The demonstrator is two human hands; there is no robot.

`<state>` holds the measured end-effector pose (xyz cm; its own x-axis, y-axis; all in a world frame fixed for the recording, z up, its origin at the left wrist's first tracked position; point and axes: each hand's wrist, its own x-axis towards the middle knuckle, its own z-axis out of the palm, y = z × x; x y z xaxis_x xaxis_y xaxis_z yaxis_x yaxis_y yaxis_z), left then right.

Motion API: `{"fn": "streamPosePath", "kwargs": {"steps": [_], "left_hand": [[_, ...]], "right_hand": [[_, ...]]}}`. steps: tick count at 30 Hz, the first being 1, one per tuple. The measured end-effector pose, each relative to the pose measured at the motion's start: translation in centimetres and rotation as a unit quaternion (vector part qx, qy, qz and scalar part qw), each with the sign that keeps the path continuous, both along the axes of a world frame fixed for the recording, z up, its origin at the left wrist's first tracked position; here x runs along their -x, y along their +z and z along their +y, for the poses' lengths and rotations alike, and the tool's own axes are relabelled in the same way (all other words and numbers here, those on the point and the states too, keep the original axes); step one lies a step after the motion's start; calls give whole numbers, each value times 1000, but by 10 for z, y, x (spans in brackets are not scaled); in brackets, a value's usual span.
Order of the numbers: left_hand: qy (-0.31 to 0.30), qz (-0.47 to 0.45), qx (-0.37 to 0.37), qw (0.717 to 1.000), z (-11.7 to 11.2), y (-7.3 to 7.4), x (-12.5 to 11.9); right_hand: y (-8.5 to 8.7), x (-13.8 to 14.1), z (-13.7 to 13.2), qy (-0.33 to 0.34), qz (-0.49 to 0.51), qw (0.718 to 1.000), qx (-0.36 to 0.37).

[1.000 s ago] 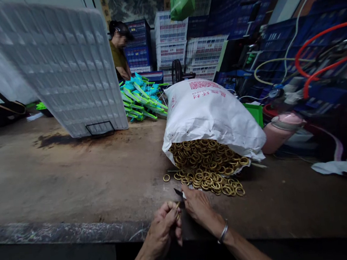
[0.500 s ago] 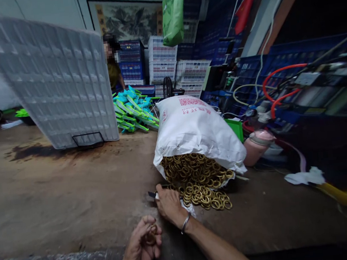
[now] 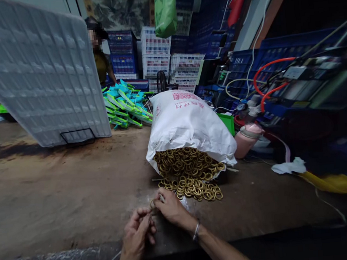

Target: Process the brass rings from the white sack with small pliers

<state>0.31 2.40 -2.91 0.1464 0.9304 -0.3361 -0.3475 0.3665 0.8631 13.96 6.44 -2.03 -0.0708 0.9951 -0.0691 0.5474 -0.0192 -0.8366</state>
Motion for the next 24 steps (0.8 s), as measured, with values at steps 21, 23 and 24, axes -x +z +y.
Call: {"fn": "streamPosePath", "kwargs": {"steps": [21, 23, 24], "left_hand": [[-42, 154, -182, 970, -1, 11, -19], [-46, 165, -175, 969, -1, 11, -20], [-51, 166, -169, 970, -2, 11, -21]], "right_hand": [[-3, -18, -36, -7, 232, 960, 155], [-4, -18, -35, -10, 201, 970, 134], [-3, -19, -34, -13, 186, 974, 128]]}}
